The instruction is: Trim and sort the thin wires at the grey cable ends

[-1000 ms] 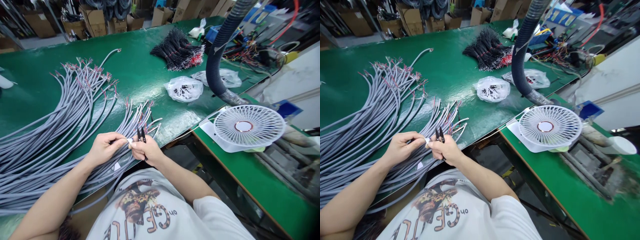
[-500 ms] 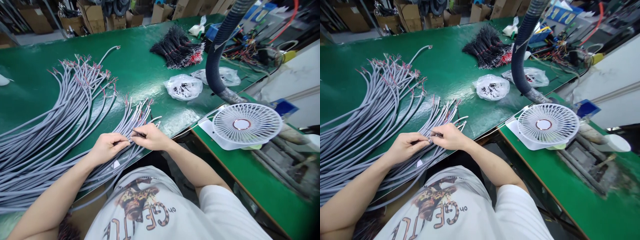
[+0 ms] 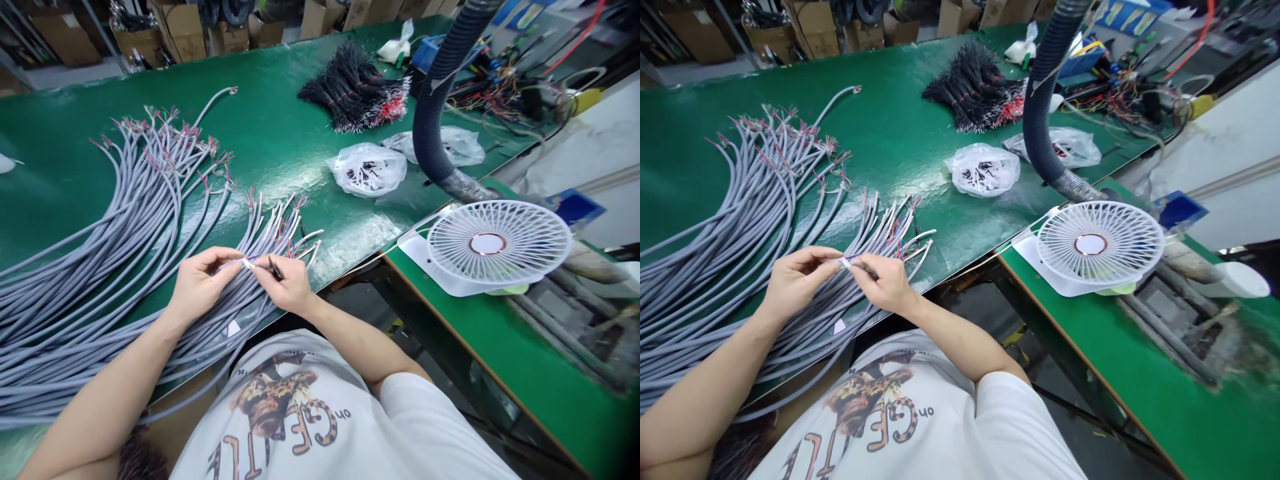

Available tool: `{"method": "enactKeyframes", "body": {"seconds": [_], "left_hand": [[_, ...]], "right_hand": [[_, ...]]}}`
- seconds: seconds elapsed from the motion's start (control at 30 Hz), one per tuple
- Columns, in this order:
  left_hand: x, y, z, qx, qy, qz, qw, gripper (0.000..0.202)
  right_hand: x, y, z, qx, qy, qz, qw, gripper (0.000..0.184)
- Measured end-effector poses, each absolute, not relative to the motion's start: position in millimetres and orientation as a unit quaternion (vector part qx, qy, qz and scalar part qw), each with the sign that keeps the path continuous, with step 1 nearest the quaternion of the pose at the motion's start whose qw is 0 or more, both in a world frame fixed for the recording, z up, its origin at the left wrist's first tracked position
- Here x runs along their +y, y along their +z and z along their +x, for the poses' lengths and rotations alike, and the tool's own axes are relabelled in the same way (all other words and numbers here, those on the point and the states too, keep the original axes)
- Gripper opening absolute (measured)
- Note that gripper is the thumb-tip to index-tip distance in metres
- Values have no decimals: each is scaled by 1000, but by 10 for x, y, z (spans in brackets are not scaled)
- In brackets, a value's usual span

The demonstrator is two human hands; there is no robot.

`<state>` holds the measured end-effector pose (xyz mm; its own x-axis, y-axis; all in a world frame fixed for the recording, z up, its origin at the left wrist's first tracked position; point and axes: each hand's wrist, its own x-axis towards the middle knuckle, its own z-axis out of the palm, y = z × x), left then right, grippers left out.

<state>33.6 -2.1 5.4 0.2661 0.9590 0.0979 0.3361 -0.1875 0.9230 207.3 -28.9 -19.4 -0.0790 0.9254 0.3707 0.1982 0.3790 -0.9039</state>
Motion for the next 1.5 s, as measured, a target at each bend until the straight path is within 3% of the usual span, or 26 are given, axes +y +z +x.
{"method": "enactKeyframes", "body": {"seconds": [0.1,0.2,0.33,0.53,0.67,0.8,0.97,1.1,1.27,1.5], "left_hand": [[-33,54,342,448,309,709,448,18],[-35,94,318,428,250,691,526,21],[12,162,272,447,282,605,596,36],[126,93,212,497,315,613,528,32],[103,46,187,433,212,718,503,18],[80,124,130,387,120,752,519,16],[130,216,57,453,223,632,588,37],[173,192,88,474,311,574,591,39],[155,158,171,475,255,603,588,25],[139,184,143,474,220,623,582,27]], "right_hand": [[-258,-73,2151,-731,255,-412,481,20],[-117,-24,2216,-690,331,-441,469,19],[18,-179,2213,-586,443,-474,485,19],[-210,-258,2175,-708,324,-421,465,18],[-247,-63,2153,-799,203,-367,431,18],[-42,-56,2164,-738,315,-398,445,17],[-12,-265,2233,-587,429,-454,515,18],[-247,-252,2224,-659,365,-434,494,17],[-295,-53,2143,-737,281,-339,513,15],[-152,-29,2061,-753,263,-465,383,19]]}}
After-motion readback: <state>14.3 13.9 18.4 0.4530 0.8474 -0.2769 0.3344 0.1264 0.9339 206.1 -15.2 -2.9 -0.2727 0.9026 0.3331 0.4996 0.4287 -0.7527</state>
